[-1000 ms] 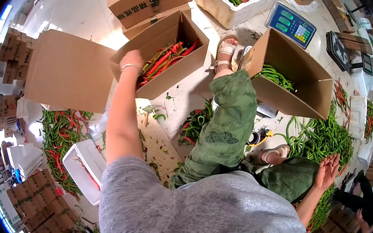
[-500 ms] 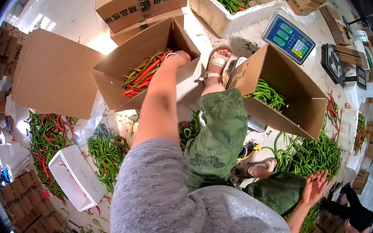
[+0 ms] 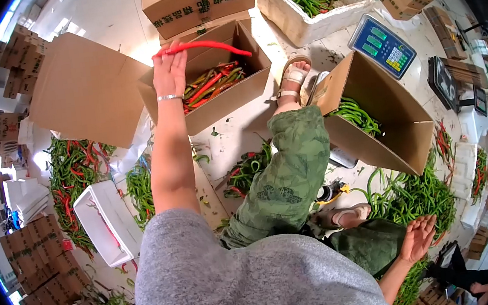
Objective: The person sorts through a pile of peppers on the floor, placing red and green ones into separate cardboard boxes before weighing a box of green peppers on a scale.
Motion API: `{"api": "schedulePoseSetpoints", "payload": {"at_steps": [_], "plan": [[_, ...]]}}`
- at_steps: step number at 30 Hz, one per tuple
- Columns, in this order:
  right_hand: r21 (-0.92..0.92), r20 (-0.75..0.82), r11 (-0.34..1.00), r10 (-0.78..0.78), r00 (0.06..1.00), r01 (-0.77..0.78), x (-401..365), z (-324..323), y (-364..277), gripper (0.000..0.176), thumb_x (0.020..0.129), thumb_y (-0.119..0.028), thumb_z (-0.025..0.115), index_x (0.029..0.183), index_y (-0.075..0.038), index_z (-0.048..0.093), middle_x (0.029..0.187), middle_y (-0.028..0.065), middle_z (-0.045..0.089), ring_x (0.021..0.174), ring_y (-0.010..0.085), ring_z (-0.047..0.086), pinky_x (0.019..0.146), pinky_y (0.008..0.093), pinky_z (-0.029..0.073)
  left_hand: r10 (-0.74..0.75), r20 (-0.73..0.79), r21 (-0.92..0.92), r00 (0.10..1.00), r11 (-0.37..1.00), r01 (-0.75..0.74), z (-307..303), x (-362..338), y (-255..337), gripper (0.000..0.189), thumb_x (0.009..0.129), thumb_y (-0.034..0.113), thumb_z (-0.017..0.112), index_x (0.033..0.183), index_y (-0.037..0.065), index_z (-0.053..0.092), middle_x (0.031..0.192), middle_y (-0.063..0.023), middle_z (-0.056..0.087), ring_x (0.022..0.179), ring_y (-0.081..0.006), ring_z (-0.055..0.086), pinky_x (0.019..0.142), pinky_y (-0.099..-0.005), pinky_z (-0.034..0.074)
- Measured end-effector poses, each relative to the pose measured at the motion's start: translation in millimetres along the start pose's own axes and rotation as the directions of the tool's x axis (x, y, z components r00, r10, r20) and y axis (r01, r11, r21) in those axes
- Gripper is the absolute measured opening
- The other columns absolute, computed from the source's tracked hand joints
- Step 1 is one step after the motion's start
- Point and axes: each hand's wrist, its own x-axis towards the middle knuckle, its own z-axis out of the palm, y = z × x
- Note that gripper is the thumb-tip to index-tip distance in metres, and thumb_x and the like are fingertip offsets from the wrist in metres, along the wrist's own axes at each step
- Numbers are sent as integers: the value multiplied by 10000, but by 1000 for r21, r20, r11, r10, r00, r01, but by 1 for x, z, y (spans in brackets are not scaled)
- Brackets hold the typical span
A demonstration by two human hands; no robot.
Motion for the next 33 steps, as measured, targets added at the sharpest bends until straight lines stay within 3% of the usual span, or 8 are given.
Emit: {"api": "schedulePoseSetpoints", "payload": {"at_steps": [4,6,7,9,14,25,28,33], "plan": [[25,24,1000,-14,1000,13,-5,3,-1,482,946,-241,486,1354,-30,337,1216,100,471,1062,222,464,911,402,402,-105,-624,68,774,980,188,-123,5,-23,322,873,26,472,1193,19,439,1181,-168,538,1038,-326,556,873,-400,482],[29,30,999,-21,999,20,-9,4,-3,486,945,-239,489,1354,-28,334,1211,100,470,1055,220,462,909,401,401,536,-483,685,692,724,-83,-89,-29,-39,359,849,102,521,1200,45,473,1146,-138,573,1018,-318,569,828,-411,476],[20,20,999,-30,999,30,-10,1,-4,488,946,-245,486,1356,-25,335,1204,98,467,1045,219,458,907,396,399,534,-268,826,802,555,-94,-77,-42,-37,365,847,147,534,1198,57,484,1132,-135,582,1021,-316,569,823,-410,474],[30,15,999,-43,999,42,-12,-3,-4,486,949,-244,481,1357,-25,336,1216,99,462,1061,221,455,909,395,396,346,157,962,925,160,-223,-52,-69,-30,386,845,237,561,1194,82,505,1105,-131,599,1025,-312,569,814,-409,470],[113,99,993,-44,994,33,-16,-7,-6,464,960,-226,455,1365,-35,336,1266,111,483,1117,237,454,936,403,373,-261,-151,748,953,-661,-62,-2,-87,-39,353,761,354,613,1048,148,624,988,-126,652,915,-296,628,793,-393,489],[325,17,915,-258,966,239,-36,-30,-33,491,908,-238,512,1337,-40,377,1281,141,480,1177,283,448,1013,441,321,-296,-1,705,955,-678,-209,11,-73,-52,449,815,410,575,1190,164,574,1144,-113,605,1037,-319,580,869,-403,461],[253,-142,837,-464,874,485,-82,-59,-69,360,903,-234,535,1206,-41,520,1182,88,559,1086,225,506,949,393,379,-410,234,867,881,-322,-380,-42,-21,-79,368,843,243,580,1181,100,569,1162,-148,589,1027,-309,580,885,-378,448],[123,-648,852,-320,691,510,-211,-168,-57,173,881,-175,556,968,-33,602,963,74,647,892,209,608,752,343,505,-75,628,778,775,70,-624,116,-78,-91,363,879,126,543,1214,-11,513,1171,-146,584,1054,-246,570,912,-327,435]]}}
